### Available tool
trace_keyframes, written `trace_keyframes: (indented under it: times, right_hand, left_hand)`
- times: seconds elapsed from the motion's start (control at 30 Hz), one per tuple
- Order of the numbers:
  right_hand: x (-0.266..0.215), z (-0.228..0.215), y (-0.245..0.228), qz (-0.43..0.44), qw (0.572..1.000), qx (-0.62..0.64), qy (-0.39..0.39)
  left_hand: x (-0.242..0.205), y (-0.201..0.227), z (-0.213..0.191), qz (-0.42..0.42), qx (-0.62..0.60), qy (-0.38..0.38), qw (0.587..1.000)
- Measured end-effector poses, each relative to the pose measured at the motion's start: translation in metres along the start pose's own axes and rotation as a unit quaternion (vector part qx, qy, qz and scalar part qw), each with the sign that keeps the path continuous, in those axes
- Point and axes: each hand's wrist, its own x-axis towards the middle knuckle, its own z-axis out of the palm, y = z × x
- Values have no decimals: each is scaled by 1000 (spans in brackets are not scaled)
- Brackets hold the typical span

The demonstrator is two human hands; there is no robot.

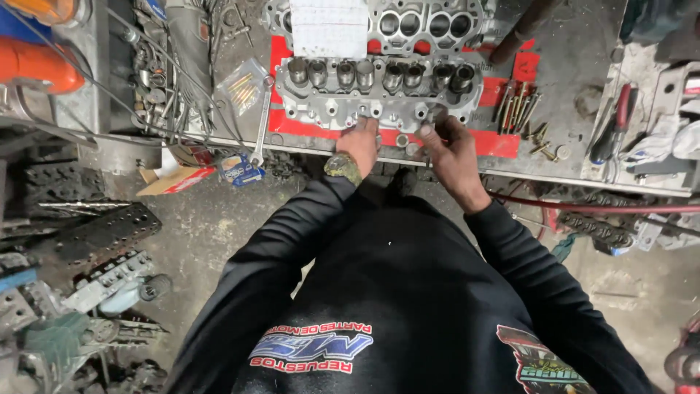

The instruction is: The person places small metal components into the cylinder head using a pair of pliers. They then use a micrometer to measure the diameter of the components inside the head, adjusting the tool and checking the readings repeatedly.

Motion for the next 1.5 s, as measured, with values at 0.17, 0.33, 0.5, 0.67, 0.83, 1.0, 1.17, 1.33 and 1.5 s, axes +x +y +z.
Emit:
trace_keyframes:
  times: [0.17, 0.33, 0.5, 0.67, 0.83, 1.0, 1.17, 1.33, 1.5]
  right_hand:
    - [-9, -18, -27, 23, 999, -12, -43]
    - [-2, -17, -53, 83, 991, 87, -54]
    - [16, -11, -63, 133, 958, 242, -72]
    - [23, 13, -76, 132, 954, 261, -61]
    - [21, 42, -80, 149, 956, 249, -38]
    - [20, 60, -83, 149, 958, 244, -23]
    - [19, 68, -96, 161, 961, 225, -7]
    - [21, 63, -97, 135, 965, 223, 20]
    - [19, 60, -96, 120, 964, 234, 37]
  left_hand:
    - [-17, 2, -5, -36, -59, -94, 993]
    - [-31, 16, -94, -160, -417, -167, 879]
    - [-29, 33, -146, -132, -675, -112, 717]
    - [-10, 5, -175, -44, -685, -104, 720]
    - [-3, -32, -177, 28, -672, -96, 733]
    - [4, -50, -179, 83, -684, -72, 721]
    - [10, -55, -194, 96, -680, -59, 724]
    - [25, -53, -197, 133, -676, -59, 723]
    - [29, -46, -200, 141, -671, -50, 726]
